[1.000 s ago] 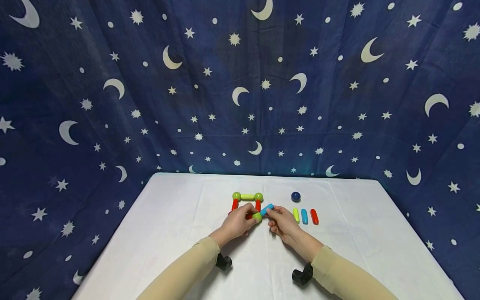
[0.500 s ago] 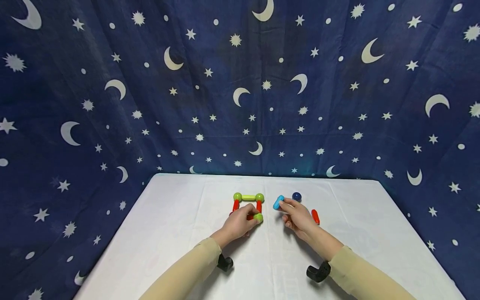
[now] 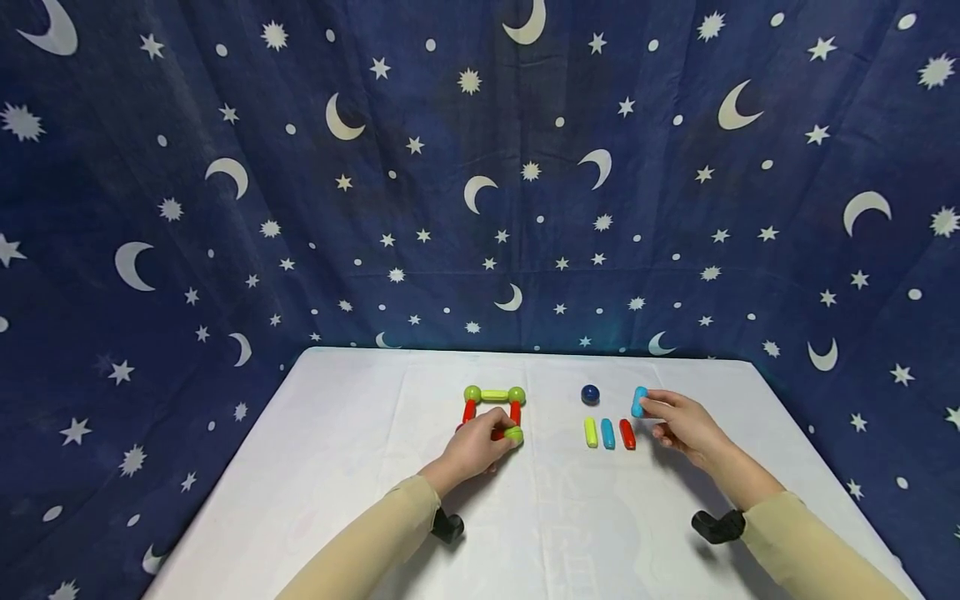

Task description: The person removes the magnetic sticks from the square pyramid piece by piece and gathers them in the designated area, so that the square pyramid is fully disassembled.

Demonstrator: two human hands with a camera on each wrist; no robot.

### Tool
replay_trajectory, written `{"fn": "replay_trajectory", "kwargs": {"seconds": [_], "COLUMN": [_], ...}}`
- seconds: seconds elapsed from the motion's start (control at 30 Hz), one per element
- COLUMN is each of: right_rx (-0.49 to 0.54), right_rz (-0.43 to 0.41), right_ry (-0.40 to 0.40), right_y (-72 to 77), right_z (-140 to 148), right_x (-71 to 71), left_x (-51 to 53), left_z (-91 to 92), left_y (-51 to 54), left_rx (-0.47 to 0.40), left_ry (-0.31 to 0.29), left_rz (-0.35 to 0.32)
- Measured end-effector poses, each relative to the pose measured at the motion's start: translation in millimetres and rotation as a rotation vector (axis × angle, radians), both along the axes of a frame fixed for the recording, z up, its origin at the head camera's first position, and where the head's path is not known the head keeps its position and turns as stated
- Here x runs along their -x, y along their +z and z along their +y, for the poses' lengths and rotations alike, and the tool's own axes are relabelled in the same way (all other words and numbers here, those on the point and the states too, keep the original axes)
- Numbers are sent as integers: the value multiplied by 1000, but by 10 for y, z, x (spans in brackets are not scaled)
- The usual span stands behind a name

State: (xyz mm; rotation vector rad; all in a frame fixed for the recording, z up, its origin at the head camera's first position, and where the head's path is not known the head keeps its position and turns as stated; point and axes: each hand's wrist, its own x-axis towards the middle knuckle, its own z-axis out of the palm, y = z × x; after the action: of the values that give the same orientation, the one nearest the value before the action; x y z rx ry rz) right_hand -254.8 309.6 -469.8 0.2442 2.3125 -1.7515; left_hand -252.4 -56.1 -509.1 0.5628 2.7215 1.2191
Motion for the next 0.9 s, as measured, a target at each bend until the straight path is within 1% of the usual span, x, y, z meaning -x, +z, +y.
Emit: {"fn": "replay_trajectory", "kwargs": {"seconds": [0.17, 0.23, 0.3, 0.43, 0.63, 0.9], "right_rx": [-198, -254, -284, -291, -260, -279], "right_rz": [-36, -39, -44, -36, -22, 4], "right_ry": [35, 50, 56, 66, 51, 23], "right_y": [-136, -173, -200, -250, -309, -366], "right_z": [166, 201, 219, 229, 210, 177], "right_x": [-31, -41, -47, -55, -64, -53], "left_x": [4, 7, 10, 13, 0, -13], "left_z": [1, 3, 4, 3, 2, -1], "left_y": [-7, -11, -15, -20, -5, 5], "left_rx": [-4, -4, -3, 2, 7, 0], "left_ry": [2, 4, 5, 8, 6, 7], "left_rz": [-12, -14, -15, -18, -13, -11]}}
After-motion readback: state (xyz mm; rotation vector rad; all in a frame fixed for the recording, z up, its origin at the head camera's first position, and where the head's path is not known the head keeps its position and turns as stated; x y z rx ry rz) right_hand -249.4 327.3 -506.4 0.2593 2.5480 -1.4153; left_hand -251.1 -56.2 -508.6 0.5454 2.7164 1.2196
